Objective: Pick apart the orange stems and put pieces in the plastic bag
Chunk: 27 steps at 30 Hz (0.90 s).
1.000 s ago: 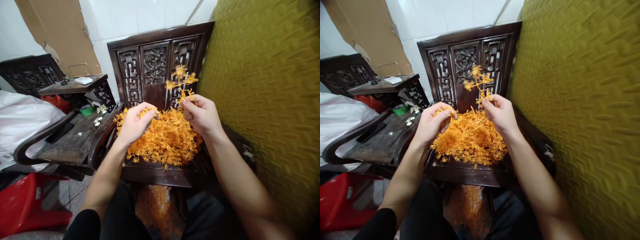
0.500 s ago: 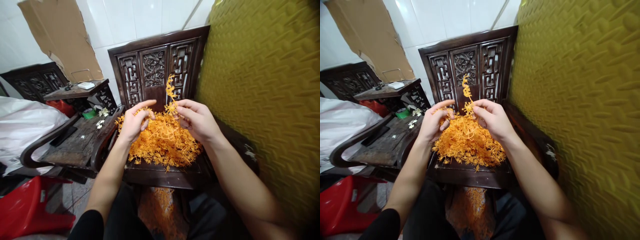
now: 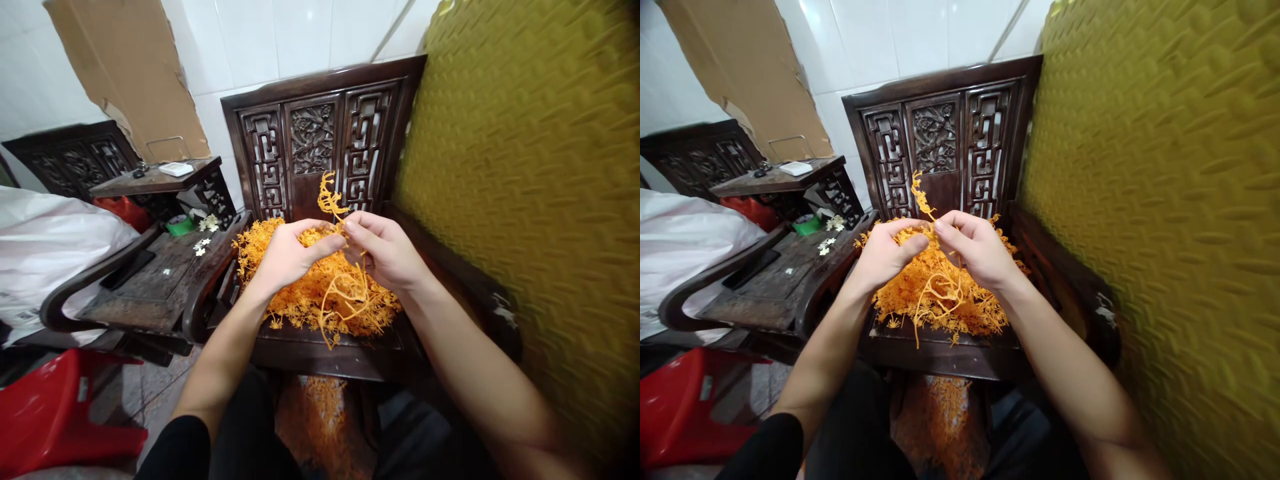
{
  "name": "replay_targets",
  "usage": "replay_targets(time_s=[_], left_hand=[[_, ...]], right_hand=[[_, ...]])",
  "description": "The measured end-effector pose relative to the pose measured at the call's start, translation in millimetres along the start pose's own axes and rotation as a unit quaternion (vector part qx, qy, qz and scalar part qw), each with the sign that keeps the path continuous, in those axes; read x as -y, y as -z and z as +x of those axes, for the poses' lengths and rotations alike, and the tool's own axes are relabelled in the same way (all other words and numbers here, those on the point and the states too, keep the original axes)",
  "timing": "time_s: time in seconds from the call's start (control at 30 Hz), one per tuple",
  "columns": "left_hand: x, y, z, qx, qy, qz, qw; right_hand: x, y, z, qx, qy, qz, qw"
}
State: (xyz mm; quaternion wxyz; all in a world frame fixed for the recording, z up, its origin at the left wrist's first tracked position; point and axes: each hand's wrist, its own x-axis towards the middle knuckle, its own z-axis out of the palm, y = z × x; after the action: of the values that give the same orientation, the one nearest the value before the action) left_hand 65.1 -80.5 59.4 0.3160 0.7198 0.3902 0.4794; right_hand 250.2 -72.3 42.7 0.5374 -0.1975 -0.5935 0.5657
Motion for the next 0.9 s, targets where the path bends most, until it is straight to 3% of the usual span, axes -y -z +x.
replay_targets(time_s=[0.33,0.53,0.7,0.77,0.9], left_hand=[[-0.3,-3.1,-2.5,-0.058,-0.086,0.101,0.989],[-0.2,-8.6,-3.8,-0.083,-0.155,0.176,0.968],[2.4,-18.8,-1.9,-0.090,-0.165,0.247,0.951],[0.3,-23.8,-6.4,-0.082,-0.143,0.234,0.958],[-14.5,-26.0,-22.6,0.017,-0.105,0.149,0.983]], right_hand=[[-8.6,0.3,1.5,-0.062,0.039,-0.103,0.992],[-4.8,-4.3,-0.9,-0.117,0.083,-0.218,0.965],[-19.2,-13.1,1.5,-0.162,0.060,-0.188,0.967],[-27.4,-5.2,9.7,-0.187,0.054,-0.166,0.967],[-31.0,41.0,29.8,-0.329,0.036,-0.068,0.941]])
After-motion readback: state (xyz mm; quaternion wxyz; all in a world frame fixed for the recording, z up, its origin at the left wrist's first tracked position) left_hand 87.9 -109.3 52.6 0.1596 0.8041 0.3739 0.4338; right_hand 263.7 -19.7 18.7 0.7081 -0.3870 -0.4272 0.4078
